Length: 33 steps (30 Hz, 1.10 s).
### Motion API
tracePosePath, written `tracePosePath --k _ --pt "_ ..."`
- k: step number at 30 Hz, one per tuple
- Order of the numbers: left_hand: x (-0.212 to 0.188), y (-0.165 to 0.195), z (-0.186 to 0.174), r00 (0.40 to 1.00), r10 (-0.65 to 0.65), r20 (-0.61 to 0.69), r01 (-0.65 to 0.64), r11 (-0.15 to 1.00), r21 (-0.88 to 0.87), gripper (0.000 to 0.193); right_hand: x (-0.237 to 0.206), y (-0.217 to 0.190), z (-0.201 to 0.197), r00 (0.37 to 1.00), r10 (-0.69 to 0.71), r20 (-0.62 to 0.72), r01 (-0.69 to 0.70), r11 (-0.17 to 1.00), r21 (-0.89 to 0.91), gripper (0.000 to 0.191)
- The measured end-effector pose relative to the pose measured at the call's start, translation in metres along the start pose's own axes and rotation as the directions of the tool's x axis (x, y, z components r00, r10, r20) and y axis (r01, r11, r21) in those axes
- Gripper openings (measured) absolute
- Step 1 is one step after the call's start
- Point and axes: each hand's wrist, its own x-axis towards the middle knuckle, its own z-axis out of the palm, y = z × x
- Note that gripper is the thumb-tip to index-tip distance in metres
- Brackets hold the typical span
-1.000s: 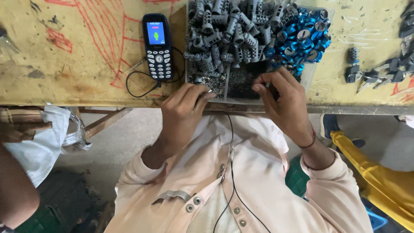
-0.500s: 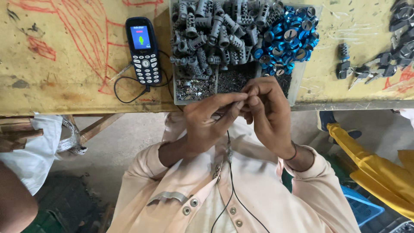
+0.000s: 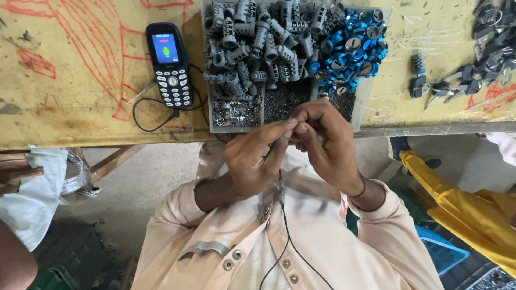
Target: The person sits at a workbench and assembles small lock components by hand, picking gray lock bodies, blue discs, pins and springs from a compartment tray and fitting the small parts into the lock bodies one at a time, setting completed pieces aside on the bench.
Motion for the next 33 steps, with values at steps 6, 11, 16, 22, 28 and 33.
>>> tracePosePath --k 6,11,16,22,28,33 --pt "0.0 0.001 0.008 0.998 -0.057 0.031 0.057 0.998 -0.003 0.034 -0.001 0.004 0.008 0.963 -0.26 -0.076 0.196 0.861 -0.469 0.013" --pt "-0.004 0.003 0.011 0.941 -0.337 0.017 0.332 0.913 -0.237 0.026 -0.007 0.013 0.01 0.921 -0.383 -0.07 0.287 0.789 -0.543 0.02" --pt "-0.008 -0.007 -0.001 0.918 -0.366 0.151 0.396 0.842 -0.366 0.012 -0.011 0.029 0.001 0.871 -0.491 -0.009 0.415 0.746 -0.52 0.029" --pt "0.002 -0.027 -0.021 0.76 -0.484 0.435 0.65 0.596 -0.472 0.01 -0.01 0.009 0.001 0.94 -0.335 0.068 0.335 0.863 -0.379 0.028" --pt "-0.003 -0.034 -0.048 0.842 -0.352 0.409 0.455 0.87 -0.188 0.006 -0.002 -0.029 -0.029 0.913 0.072 0.401 -0.117 0.989 0.089 0.018" --pt "-0.004 -0.037 -0.035 0.915 -0.308 0.259 0.346 0.931 -0.113 0.009 -0.004 -0.012 -0.076 0.941 -0.085 0.328 0.338 0.256 -0.906 0.018"
